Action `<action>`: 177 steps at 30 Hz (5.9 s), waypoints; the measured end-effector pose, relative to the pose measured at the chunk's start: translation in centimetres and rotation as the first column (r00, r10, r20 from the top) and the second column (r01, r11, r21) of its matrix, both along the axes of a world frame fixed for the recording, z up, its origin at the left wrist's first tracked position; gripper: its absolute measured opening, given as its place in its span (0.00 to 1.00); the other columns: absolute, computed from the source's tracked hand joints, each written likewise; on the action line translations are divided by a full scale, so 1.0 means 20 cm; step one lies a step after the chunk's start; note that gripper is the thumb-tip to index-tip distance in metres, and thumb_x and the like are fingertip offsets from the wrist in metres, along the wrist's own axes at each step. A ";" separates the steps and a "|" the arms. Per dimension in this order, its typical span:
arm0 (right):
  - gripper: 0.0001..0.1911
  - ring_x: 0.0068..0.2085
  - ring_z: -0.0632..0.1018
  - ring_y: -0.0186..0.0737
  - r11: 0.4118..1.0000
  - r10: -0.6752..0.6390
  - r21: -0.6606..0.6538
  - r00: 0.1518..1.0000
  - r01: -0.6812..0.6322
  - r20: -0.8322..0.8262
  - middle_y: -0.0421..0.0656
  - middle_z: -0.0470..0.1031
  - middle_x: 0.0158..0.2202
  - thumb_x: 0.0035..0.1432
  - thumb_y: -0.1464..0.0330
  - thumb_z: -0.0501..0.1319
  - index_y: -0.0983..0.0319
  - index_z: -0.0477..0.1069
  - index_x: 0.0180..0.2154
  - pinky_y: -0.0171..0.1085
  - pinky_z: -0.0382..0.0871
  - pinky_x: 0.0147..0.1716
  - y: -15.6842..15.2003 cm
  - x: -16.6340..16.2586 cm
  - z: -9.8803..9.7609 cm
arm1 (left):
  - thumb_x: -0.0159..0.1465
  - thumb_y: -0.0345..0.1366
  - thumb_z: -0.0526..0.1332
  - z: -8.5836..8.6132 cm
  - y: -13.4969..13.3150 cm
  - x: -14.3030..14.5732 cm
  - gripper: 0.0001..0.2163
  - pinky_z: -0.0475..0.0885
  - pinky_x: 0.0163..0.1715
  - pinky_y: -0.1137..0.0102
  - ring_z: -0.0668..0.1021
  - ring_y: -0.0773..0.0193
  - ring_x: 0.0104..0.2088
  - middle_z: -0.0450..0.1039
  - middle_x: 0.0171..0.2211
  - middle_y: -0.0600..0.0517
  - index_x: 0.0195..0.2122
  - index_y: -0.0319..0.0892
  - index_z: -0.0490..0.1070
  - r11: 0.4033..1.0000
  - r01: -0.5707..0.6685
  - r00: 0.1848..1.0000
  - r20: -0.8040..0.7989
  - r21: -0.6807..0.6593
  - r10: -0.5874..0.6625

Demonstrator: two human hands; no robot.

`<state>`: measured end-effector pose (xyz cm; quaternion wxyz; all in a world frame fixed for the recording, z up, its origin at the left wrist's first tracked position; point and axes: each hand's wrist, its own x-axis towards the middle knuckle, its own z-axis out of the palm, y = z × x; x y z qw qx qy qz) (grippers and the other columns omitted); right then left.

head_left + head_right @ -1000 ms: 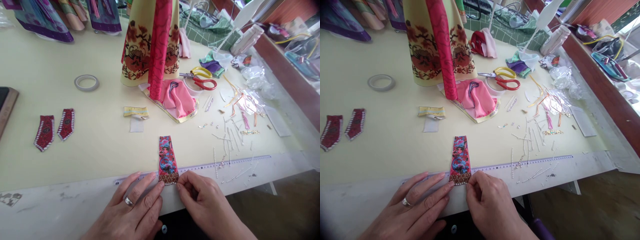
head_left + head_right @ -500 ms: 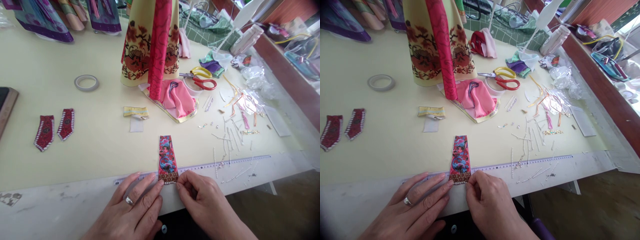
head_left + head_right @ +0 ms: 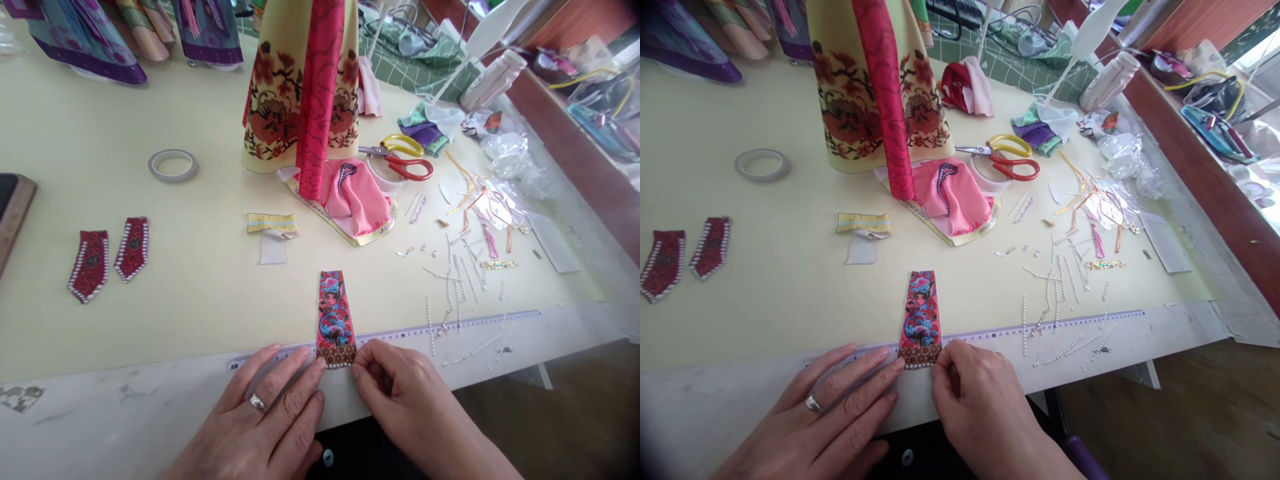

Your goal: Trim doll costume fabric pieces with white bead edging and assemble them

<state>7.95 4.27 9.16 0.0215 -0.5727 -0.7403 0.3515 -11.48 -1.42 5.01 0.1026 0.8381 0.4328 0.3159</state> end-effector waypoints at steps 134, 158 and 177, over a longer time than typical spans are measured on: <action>0.08 0.18 0.65 0.31 0.965 0.011 0.261 1.000 -0.003 -0.029 0.36 0.65 0.19 0.57 0.73 0.53 0.60 0.63 0.26 0.30 0.59 0.18 -0.06 0.00 -0.07 | 0.63 0.35 0.58 0.06 0.07 0.07 0.13 0.66 0.49 0.64 0.73 0.57 0.48 0.74 0.49 0.44 0.47 0.36 0.72 0.994 0.108 0.990 -0.086 -0.026 -0.110; 0.17 0.40 0.71 0.43 0.749 0.293 0.640 0.952 -0.170 -0.090 0.48 0.71 0.38 0.56 0.81 0.54 0.65 0.69 0.46 0.43 0.69 0.39 -0.15 0.13 -0.09 | 0.64 0.32 0.57 0.07 0.05 0.08 0.12 0.62 0.50 0.60 0.71 0.56 0.48 0.71 0.51 0.44 0.47 0.35 0.71 0.990 0.128 0.986 -0.100 -0.063 -0.134; 0.16 0.40 0.67 0.44 0.726 0.358 0.639 0.933 -0.253 -0.038 0.50 0.68 0.38 0.58 0.79 0.54 0.68 0.69 0.49 0.48 0.67 0.42 -0.15 0.15 -0.13 | 0.64 0.32 0.57 0.09 0.06 0.07 0.13 0.62 0.50 0.60 0.71 0.56 0.49 0.71 0.52 0.44 0.49 0.35 0.69 0.984 0.157 0.978 -0.127 -0.084 -0.167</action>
